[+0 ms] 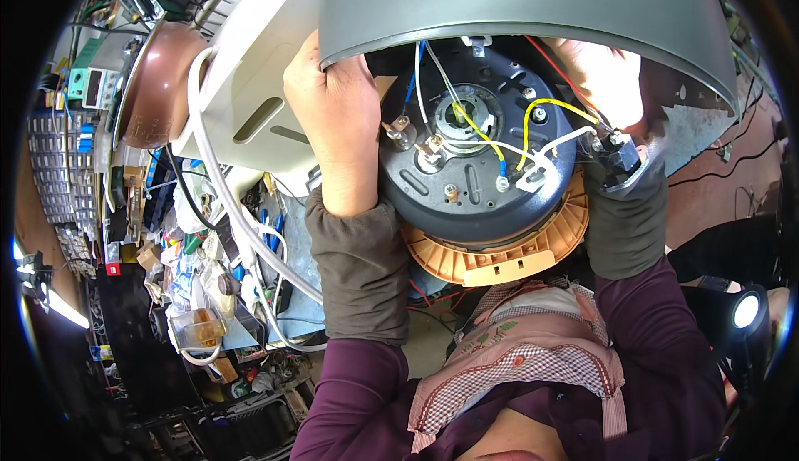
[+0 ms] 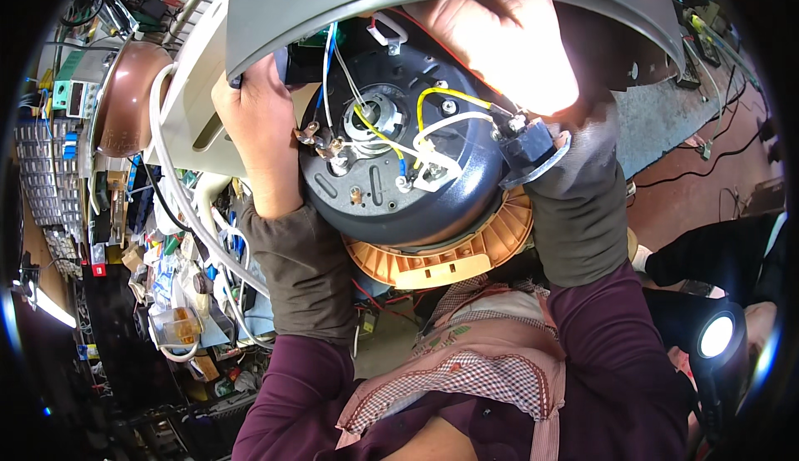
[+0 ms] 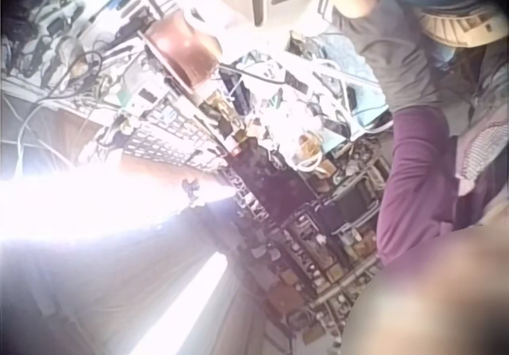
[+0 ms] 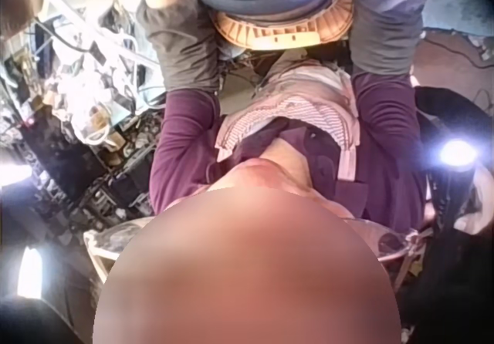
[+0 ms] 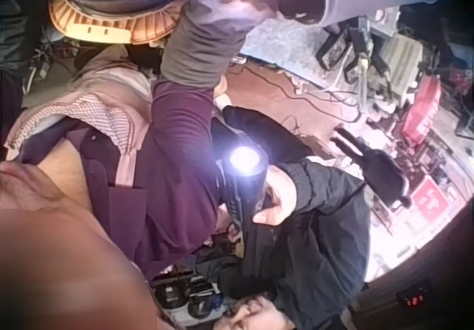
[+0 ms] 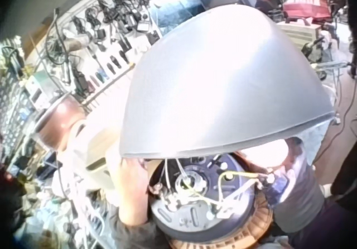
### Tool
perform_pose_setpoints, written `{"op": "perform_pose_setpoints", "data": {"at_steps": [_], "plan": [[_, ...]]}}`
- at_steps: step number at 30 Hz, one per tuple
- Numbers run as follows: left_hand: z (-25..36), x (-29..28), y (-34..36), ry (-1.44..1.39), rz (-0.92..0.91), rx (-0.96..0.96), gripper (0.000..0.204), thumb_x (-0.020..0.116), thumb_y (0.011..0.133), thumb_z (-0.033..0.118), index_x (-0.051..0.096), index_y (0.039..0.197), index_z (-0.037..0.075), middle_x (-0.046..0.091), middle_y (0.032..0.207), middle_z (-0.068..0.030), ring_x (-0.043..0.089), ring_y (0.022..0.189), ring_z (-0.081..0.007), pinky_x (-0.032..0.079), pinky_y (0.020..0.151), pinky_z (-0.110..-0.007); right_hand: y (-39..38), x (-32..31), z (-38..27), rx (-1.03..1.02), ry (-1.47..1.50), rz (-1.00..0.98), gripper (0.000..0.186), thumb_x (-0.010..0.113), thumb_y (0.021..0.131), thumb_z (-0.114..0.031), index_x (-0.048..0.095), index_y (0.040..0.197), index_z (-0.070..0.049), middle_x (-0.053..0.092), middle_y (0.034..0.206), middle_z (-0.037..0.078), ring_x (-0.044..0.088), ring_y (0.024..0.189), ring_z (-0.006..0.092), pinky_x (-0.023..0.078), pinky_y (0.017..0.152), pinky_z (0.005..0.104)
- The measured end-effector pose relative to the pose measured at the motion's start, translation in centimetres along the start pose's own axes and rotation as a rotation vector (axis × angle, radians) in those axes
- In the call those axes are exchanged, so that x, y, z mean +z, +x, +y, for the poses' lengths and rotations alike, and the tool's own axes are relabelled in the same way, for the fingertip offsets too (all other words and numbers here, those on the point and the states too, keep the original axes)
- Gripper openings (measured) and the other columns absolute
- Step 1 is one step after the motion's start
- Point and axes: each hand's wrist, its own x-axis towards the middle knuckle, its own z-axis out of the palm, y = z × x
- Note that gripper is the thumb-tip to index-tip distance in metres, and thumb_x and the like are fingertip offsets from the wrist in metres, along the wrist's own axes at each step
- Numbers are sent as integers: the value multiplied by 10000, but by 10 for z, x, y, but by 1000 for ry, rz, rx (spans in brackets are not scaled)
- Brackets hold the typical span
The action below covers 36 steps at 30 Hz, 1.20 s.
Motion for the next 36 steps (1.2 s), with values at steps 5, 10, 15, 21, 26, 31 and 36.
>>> {"op": "perform_pose_setpoints", "data": {"at_steps": [5, 10, 15, 21, 26, 31, 36], "plan": [[-8, 0, -1, 12, 14, 14, 289, 575, 1050, 64, 580, 776, -30, 506, 607, -2, 467, 585, -85, 370, 553, -270, 1, 5, 4, 8, 0, 12, 263, 651, 1008, 6, 627, 1269, 27, 670, 1212, 123, 654, 1121, 239, 548, 988, 359], [-9, -1, 0, 19, 6, 53, 288, 573, 1049, 60, 590, 777, -32, 516, 611, -3, 476, 586, -84, 371, 553, -271, 2, 6, 5, 13, 7, 19, 262, 651, 1006, 18, 623, 1267, 29, 669, 1210, 121, 656, 1118, 237, 552, 983, 361], [-3, 2, 0, -21, 20, -20, 286, 578, 1046, 57, 598, 773, -27, 532, 622, -5, 491, 589, -85, 372, 557, -272, 3, 7, 6, 14, 15, 37, 261, 650, 1004, 29, 620, 1264, 31, 668, 1208, 119, 658, 1115, 236, 556, 979, 362], [-4, 1, -1, -22, 21, -4, 278, 570, 1041, 51, 601, 775, -26, 529, 623, -2, 482, 584, -87, 367, 557, -272, 4, 12, 7, 14, 40, 48, 261, 649, 1002, 43, 616, 1261, 33, 666, 1205, 117, 660, 1111, 234, 560, 973, 364], [-5, 1, -1, -17, 29, -2, 276, 565, 1036, 52, 601, 773, -22, 522, 616, 0, 475, 583, -86, 363, 554, -271, 5, 14, 8, 15, 53, 62, 261, 649, 1000, 55, 613, 1258, 35, 665, 1203, 116, 662, 1108, 232, 564, 969, 366], [-9, -2, 0, 4, 19, -9, 239, 584, 1028, 61, 636, 816, -37, 539, 617, -17, 500, 592, -99, 392, 562, -284, 10, 14, 4, -8, 81, 77, 262, 648, 998, 66, 610, 1256, 37, 663, 1201, 114, 664, 1104, 230, 568, 964, 367], [-9, -1, 0, 56, 46, -50, 187, 626, 1018, 91, 737, 973, -53, 635, 659, -65, 582, 632, -125, 479, 617, -302, 0, 18, -1, -98, 243, 147, 263, 648, 996, 78, 607, 1253, 39, 662, 1199, 113, 666, 1101, 228, 572, 960, 369]]}}
